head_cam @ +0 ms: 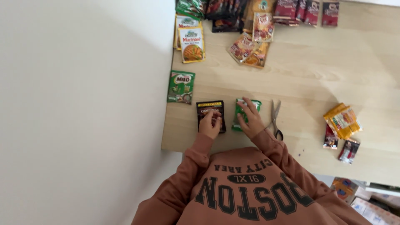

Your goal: The person removes packets of Milo, ChocoDrink, and Top Gula Aren from a drawer and arranges them into groups on a desk. They then pick up the packets and place them back into the drawer.

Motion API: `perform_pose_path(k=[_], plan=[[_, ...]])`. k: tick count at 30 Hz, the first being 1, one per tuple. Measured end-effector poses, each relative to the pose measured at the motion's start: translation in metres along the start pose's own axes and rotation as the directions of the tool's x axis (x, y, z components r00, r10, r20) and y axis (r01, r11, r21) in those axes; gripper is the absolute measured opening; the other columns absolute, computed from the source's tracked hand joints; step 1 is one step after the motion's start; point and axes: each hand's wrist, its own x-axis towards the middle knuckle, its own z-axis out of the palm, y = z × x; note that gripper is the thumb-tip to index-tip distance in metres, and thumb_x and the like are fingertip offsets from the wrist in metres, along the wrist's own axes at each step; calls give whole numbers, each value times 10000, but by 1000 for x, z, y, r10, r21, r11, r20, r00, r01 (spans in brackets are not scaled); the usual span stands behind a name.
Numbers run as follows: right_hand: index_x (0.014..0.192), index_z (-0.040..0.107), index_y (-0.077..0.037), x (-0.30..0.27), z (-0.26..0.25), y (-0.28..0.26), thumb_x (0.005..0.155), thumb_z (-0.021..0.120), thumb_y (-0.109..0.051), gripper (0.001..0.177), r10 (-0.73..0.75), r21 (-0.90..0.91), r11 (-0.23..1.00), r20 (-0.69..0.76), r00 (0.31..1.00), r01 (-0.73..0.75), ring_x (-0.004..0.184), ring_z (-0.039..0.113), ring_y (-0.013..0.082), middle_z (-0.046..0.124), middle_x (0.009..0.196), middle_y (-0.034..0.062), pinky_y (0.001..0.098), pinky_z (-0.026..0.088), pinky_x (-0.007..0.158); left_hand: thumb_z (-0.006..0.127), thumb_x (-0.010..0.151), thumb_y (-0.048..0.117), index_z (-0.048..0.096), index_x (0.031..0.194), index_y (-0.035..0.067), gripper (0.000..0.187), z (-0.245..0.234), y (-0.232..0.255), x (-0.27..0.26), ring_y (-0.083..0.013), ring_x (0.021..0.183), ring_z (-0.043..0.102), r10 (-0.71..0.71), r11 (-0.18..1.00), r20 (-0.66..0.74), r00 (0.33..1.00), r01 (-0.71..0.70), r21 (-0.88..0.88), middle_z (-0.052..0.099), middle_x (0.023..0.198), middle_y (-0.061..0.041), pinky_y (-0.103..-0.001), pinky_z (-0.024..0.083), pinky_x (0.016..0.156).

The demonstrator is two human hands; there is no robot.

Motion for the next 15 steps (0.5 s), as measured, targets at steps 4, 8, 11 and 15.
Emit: perform_pose_path(k=[4, 8, 11, 15], plan=[[1343, 621, -98, 36, 4, -20, 974, 611, -106, 370, 111, 75, 990, 120, 987, -121, 1351, 536, 408, 463, 1564, 187, 440, 508, 998, 593, 1010, 100, 652, 1068, 55, 94, -18, 17, 5, -184, 715, 717, -20, 998, -29, 999, 19, -62, 719, 910, -80, -347, 567, 621], [1309, 664, -108, 76, 18, -23, 961, 633, -109, 350, 84, 131, 986, 177, 981, -108, 1338, 560, 394, 558, 1481, 182, 455, 481, 1077, 606, 1025, 83, 659, 1079, 42, 87, -34, 12, 13, -185, 732, 694, 27, 998, -190, 981, -37, -47, 715, 922, -84, -345, 558, 651], [1285, 684, -121, 107, 43, -16, 958, 650, -143, 329, 74, 195, 974, 213, 974, -117, 1313, 586, 374, 605, 1425, 184, 450, 484, 1069, 617, 1013, 84, 663, 1098, 48, 103, -50, 5, 21, -182, 824, 677, 57, 998, -301, 952, -66, -19, 703, 1024, -79, -334, 568, 671], [1279, 697, -102, 135, 92, 8, 970, 662, -149, 315, 119, 313, 921, 341, 933, -232, 1301, 596, 317, 619, 1407, 172, 416, 494, 1052, 639, 984, 74, 655, 1126, 61, 144, -67, -1, 29, -189, 960, 668, -27, 999, -387, 922, 8, -49, 659, 1128, -78, -309, 587, 689]])
